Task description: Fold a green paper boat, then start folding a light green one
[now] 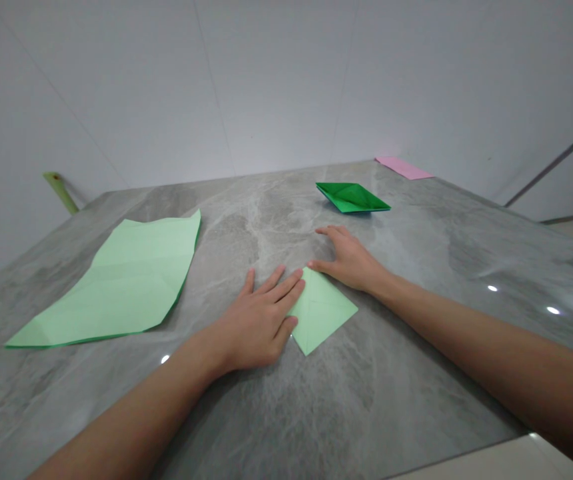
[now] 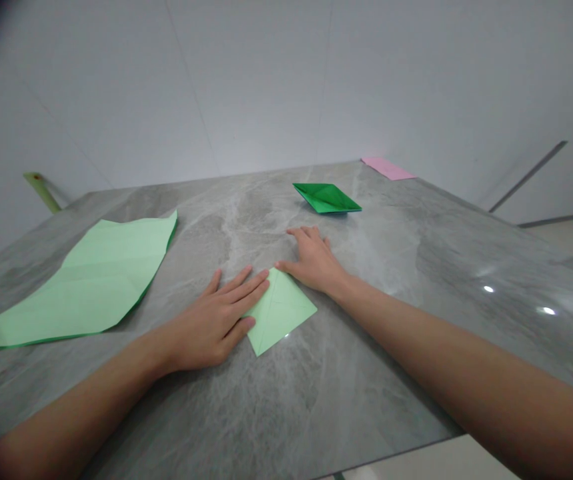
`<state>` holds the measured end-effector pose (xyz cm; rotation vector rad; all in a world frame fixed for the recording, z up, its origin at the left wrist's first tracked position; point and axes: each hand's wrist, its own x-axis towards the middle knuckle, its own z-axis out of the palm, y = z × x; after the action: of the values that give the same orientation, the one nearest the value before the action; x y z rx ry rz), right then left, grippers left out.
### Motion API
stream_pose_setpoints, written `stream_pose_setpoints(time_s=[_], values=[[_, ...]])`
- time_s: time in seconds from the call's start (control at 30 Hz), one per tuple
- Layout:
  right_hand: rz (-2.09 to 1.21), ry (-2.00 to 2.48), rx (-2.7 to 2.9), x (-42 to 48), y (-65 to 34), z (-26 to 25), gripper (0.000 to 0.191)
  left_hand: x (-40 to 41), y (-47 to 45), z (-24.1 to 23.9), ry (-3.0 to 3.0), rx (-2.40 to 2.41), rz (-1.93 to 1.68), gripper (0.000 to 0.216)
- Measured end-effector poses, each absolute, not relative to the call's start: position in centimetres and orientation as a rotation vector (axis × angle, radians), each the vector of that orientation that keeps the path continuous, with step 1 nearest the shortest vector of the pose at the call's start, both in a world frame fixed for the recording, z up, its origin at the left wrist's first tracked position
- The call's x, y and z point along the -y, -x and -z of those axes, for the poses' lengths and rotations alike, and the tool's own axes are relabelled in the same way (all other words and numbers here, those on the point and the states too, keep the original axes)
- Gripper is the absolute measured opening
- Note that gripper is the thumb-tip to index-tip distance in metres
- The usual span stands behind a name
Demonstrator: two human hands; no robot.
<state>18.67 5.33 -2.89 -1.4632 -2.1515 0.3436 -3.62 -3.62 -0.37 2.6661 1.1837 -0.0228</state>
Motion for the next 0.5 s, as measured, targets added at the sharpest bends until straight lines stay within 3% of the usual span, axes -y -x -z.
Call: stream_pose_setpoints(time_s=[0.17, 0.3, 0.5], values=[[-0.286, 1.519, 2.130, -5.5, -18.6, 3.1, 0.061, 3.6, 3.6, 0.5, -2.666, -1.185, 0.019, 0.057], [-0.261, 1.496, 2.207, -5.2, -18.4, 3.0, 0.029, 3.5, 3.9, 0.3, -2.632, -1.199, 0.022, 0.058], [-0.337, 1.253, 2.358, -4.0, -17.8, 2.3, 0.027, 3.2, 4.5, 0.2, -2.603, -1.191, -0.009, 0.059]])
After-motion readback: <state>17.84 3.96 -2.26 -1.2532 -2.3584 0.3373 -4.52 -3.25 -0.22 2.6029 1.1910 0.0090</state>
